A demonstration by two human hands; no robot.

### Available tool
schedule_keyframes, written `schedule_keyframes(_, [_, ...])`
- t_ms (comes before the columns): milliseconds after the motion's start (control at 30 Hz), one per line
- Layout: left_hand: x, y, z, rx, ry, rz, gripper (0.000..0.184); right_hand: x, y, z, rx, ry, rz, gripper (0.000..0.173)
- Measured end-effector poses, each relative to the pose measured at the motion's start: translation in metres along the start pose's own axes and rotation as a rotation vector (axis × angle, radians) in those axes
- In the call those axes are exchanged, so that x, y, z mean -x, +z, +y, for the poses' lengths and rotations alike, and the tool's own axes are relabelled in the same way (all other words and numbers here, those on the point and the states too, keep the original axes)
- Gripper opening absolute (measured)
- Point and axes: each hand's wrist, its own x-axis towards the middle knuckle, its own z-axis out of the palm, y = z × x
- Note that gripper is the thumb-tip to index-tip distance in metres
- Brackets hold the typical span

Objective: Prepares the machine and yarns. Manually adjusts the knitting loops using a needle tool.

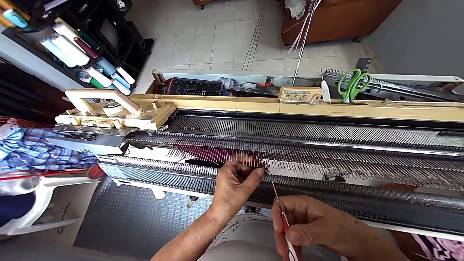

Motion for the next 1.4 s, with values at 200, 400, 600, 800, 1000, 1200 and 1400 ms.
schedule_keyframes(200, [0.0, -0.003, 0.004, -0.025, -0.011, -0.021, 0.016, -0.022, -0.017, 0.012, -0.024, -0.031, 0.035, 0.017])
schedule_keyframes(400, [0.003, 0.0, 0.004, -0.038, -0.006, 0.004, 0.017, -0.005, 0.004, 0.0, -0.015, -0.01, -0.015, 0.022])
schedule_keyframes(600, [0.004, -0.006, 0.005, -0.044, 0.005, -0.021, 0.02, -0.035, -0.026, 0.014, -0.015, 0.011, 0.029, 0.013])
schedule_keyframes(800, [0.005, -0.003, 0.008, -0.032, 0.009, 0.012, 0.013, -0.019, -0.009, 0.008, -0.003, -0.027, -0.02, 0.019])
schedule_keyframes(1000, [0.004, -0.007, -0.001, -0.059, 0.045, 0.002, 0.022, -0.015, -0.006, 0.001, 0.018, 0.01, -0.04, 0.019])
schedule_keyframes(1200, [0.003, -0.011, 0.002, -0.035, 0.021, -0.007, 0.019, -0.028, -0.013, 0.01, 0.0, 0.0, -0.003, 0.015])
schedule_keyframes(1400, [0.003, -0.009, 0.0, -0.06, 0.031, 0.035, 0.013, -0.014, 0.005, -0.003, 0.012, 0.019, -0.052, 0.02])
